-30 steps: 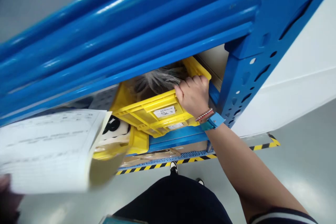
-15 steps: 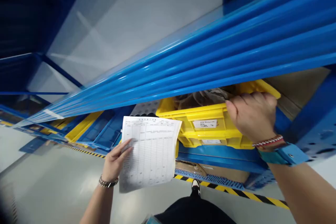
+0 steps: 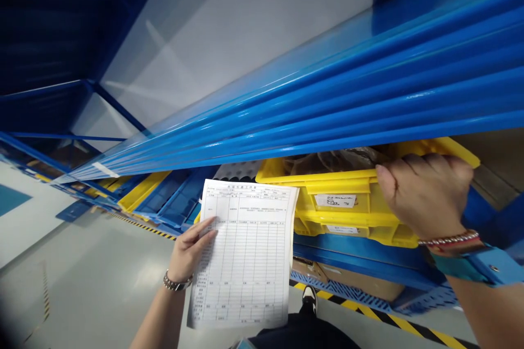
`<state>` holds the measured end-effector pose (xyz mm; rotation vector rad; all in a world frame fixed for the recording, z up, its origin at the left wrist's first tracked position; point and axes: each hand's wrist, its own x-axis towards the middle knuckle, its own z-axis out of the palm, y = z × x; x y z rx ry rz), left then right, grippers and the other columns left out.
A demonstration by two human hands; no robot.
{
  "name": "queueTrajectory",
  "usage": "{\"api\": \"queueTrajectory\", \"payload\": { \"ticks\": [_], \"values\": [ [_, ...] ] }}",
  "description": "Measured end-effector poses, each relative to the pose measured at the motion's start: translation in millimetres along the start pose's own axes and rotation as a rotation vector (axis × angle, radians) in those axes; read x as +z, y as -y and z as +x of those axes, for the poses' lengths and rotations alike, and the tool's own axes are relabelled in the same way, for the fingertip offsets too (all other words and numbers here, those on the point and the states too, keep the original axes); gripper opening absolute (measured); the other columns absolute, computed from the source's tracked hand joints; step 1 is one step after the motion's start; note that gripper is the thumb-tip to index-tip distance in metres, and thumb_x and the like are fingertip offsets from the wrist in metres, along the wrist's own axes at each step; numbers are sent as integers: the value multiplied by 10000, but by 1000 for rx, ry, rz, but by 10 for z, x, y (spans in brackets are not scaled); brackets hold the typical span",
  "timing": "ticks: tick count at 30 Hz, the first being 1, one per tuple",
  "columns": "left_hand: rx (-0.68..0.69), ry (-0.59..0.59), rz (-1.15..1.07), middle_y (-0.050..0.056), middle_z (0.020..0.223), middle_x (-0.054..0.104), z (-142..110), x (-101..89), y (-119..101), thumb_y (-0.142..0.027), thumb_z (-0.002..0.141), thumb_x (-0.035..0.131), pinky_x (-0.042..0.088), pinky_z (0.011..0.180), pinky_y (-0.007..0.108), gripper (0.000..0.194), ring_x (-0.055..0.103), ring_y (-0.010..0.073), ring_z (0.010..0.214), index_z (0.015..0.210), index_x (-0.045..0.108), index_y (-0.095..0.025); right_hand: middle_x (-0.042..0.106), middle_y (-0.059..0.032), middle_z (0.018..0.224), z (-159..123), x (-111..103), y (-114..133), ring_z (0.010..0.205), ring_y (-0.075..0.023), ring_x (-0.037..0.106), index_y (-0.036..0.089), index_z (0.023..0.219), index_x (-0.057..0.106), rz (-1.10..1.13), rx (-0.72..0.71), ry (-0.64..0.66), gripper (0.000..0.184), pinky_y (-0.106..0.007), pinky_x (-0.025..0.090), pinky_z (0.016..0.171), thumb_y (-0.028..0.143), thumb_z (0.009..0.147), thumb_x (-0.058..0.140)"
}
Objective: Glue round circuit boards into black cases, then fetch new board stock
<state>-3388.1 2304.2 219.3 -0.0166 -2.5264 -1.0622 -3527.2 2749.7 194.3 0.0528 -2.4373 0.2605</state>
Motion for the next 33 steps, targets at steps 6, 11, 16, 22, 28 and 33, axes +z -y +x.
{"api": "queueTrajectory", "payload": {
  "ticks": [6,11,16,22,28,33],
  "values": [
    [-3,5,-2,65,1099,645,-5,-8,46,-301,727,649,453,945,387,309,571,249,1055,1028,666,-234,521,-105,473,5,4,-12,504,-175,330,234,409,426,-21,-11,5,380,-344,154,554,528,642,478],
    [-19,-4,-15,44,1133,629,-12,-9,130,-307,723,655,423,980,383,331,544,241,1098,1047,654,-245,542,-102,507,-30,-44,31,540,-194,379,226,451,461,-51,-54,-46,377,-355,174,573,503,707,449],
    [-36,-24,-11,50,1118,637,-2,-3,160,-331,697,676,422,975,392,342,545,252,1092,1026,665,-240,560,-74,567,-88,-160,120,607,-200,423,214,546,503,-132,-138,-91,359,-351,209,609,461,793,417],
    [-141,-96,-25,42,1136,628,-10,-30,213,-366,653,706,341,1031,451,401,522,273,1117,1033,659,-248,548,-52,595,-130,-165,172,636,-196,439,183,595,537,-186,-135,-156,376,-344,209,635,396,854,367],
    [-236,-114,-126,15,1125,635,-18,-40,217,-375,598,745,326,1047,421,423,491,274,1153,1001,669,-269,546,-56,606,-134,-147,179,657,-203,447,160,599,555,-159,-117,-143,414,-344,207,647,366,875,324],
    [-296,-79,-113,19,1152,619,-39,-46,165,-380,605,741,338,1035,417,452,483,276,1158,1031,657,-259,551,-64,619,-127,-169,194,668,-202,449,152,610,574,-157,-98,-113,433,-348,206,660,364,877,307]
  ]
}}
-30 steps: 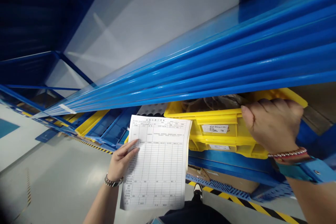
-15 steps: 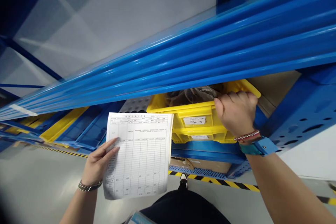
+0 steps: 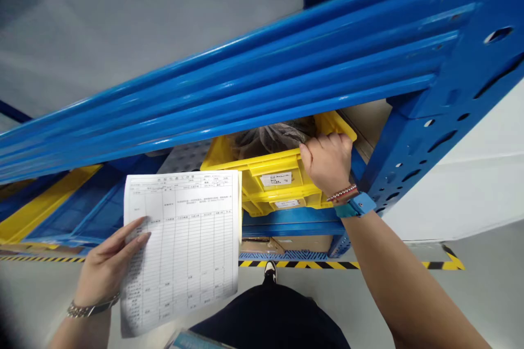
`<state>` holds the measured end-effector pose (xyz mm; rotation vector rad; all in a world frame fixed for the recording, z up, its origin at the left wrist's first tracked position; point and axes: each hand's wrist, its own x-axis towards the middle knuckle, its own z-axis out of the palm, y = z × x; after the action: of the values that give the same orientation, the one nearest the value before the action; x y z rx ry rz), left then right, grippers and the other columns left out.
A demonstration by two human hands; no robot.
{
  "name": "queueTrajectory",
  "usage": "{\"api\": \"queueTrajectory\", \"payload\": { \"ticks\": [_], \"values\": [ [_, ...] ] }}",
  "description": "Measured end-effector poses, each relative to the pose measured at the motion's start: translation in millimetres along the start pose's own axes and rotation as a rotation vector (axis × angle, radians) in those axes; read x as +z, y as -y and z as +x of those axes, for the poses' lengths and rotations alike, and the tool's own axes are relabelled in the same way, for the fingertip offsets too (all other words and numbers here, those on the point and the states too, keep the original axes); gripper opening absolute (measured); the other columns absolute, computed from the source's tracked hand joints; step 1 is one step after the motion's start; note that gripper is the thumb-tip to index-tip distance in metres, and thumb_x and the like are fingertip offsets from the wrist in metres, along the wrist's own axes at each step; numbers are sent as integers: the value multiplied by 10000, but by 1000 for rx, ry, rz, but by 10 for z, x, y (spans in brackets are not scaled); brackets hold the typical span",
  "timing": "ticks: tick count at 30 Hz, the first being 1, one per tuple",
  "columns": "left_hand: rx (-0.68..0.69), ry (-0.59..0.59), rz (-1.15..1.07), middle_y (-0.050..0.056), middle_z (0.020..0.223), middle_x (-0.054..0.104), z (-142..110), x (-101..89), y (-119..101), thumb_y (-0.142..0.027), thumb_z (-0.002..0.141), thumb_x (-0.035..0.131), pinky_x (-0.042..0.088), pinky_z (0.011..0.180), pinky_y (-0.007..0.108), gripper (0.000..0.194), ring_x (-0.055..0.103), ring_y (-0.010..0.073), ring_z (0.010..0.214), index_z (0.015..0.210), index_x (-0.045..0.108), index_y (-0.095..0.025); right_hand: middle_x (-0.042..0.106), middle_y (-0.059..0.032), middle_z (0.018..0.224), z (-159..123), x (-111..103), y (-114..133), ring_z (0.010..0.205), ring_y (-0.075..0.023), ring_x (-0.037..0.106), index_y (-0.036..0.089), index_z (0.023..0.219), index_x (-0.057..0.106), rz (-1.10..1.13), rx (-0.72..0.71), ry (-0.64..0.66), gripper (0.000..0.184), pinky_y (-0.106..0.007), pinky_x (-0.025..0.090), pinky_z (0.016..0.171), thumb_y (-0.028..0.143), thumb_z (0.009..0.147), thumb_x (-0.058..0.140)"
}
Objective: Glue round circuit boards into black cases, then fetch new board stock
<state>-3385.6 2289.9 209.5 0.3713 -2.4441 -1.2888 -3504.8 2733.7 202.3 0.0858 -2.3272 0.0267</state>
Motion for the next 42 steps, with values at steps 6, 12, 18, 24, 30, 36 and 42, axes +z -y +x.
{"api": "queueTrajectory", "payload": {
  "ticks": [6,12,18,24,30,36,42],
  "values": [
    [66,15,15,38,1118,637,-29,38,-69,-376,628,726,364,1018,392,422,516,262,1120,1020,666,-233,552,-61,610,-4,2,-4,653,-200,439,163,614,576,-22,-12,5,414,-343,188,646,373,870,326],
    [207,84,57,48,1124,635,-35,35,-72,-333,686,689,409,983,355,363,543,236,1088,1034,662,-233,548,-64,571,3,8,-3,609,-191,405,178,571,563,-18,-13,-11,358,-338,192,621,374,814,388],
    [231,100,20,50,1140,626,-61,18,-44,-301,702,682,425,967,335,353,534,230,1105,1048,654,-238,556,-54,563,1,52,-20,615,-201,438,209,545,524,-61,4,-7,324,-340,214,619,412,775,423],
    [235,93,11,49,1140,626,-77,22,-49,-299,702,682,424,969,341,349,533,231,1106,1045,655,-238,588,-56,590,19,56,-36,639,-212,465,229,548,507,-46,32,71,306,-343,220,631,452,747,440],
    [224,94,15,49,1151,620,-97,25,-39,-309,701,680,420,977,341,352,527,232,1115,1045,656,-238,568,-57,569,9,40,-28,625,-224,468,221,532,476,-42,7,16,295,-341,216,620,403,758,427],
    [185,81,83,59,1173,605,-72,0,-83,-374,701,664,399,991,361,398,514,246,1133,1068,643,-222,541,-42,549,-3,36,-22,596,-202,436,206,532,494,-43,-23,-64,322,-332,200,602,389,787,422],
    [25,326,341,61,1067,660,128,-217,-181,-587,635,607,396,982,393,527,573,272,1049,986,681,-201,556,-55,609,-21,5,0,655,-205,447,178,608,557,-41,-6,-26,388,-343,209,646,384,860,344]
  ]
}}
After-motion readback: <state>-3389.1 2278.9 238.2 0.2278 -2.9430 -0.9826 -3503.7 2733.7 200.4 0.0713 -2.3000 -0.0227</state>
